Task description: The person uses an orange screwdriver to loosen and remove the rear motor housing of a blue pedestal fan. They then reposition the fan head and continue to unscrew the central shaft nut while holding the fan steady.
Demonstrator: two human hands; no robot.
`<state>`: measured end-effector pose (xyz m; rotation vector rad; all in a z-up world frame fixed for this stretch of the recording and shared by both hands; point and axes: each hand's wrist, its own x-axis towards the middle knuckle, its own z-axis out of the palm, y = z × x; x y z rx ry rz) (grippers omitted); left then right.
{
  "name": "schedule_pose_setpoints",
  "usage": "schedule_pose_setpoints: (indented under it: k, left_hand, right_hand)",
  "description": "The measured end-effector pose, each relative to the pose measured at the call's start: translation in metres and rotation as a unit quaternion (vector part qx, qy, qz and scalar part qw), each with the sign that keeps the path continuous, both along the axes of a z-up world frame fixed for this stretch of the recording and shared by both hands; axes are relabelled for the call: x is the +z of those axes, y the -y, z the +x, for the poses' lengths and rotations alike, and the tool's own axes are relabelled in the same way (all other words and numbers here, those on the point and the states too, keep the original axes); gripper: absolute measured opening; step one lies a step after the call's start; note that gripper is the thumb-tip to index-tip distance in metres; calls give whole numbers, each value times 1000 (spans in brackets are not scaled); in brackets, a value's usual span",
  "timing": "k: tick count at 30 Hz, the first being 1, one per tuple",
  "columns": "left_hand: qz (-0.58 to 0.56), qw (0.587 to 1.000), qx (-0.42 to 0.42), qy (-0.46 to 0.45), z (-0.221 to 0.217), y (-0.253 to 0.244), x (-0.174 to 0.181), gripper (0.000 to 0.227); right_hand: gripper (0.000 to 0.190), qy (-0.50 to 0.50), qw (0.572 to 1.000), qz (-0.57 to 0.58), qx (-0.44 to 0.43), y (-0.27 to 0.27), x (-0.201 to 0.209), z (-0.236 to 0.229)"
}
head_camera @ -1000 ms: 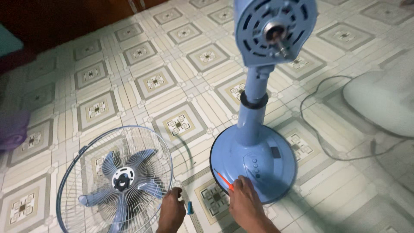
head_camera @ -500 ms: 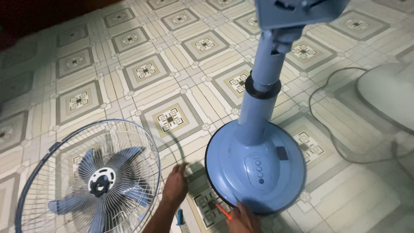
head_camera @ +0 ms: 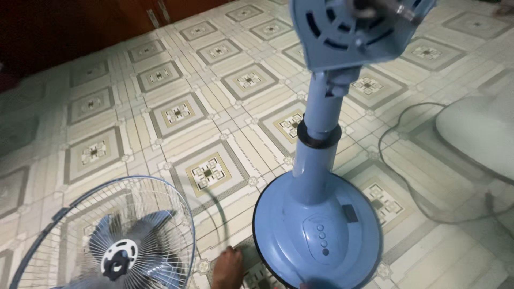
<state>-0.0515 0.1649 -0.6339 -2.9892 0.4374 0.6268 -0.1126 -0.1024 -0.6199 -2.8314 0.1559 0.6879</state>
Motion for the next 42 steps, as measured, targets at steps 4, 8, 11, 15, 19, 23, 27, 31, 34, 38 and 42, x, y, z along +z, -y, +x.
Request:
schedule_pose_setpoints:
  k: [4,8,11,15,19,23,27,31,34,38,42]
  left_hand:
    - [-194,969,145,46,-5,13,38,14]
    - [-405,872,275,-11,-15,21,129,18]
    - [-646,647,396,-85,-16,52,203,18]
    - [-754,486,424,-123,-22,95,305,30]
    - [-784,439,414,-148,-29,131,394,32]
    - [-809,446,359,-130,-41,155,454,28]
    - [-813,432,370,-124,-43,173,487,20]
    - [-819,456,328,-116,-40,183,495,23]
    - [-823,445,336,-110,-40,186,498,25]
    - [-825,433,348,-101,-39,188,505,26]
    - [-807,457,362,-98,-35,190,510,26]
  right_hand:
    - [39,25,999,17,-22,-1,41,4]
    - [38,105,989,74,-69,5,103,2]
    - [37,218,956,166,-104,19,164,-14]
    - [35,314,908,257,-105,21,265,-29]
    - [45,309,900,290,-102,24,362,-44]
    - [39,382,866,316,-71,32,440,-55]
    - [40,405,849,335,-46,34,487,-65]
    - [44,397,858,319,-64,34,502,-70]
    - [41,447,840,305,-33,36,507,-68]
    - [38,472,839,269,-25,37,510,-68]
    - [42,450,846,283,-26,39,515,-71]
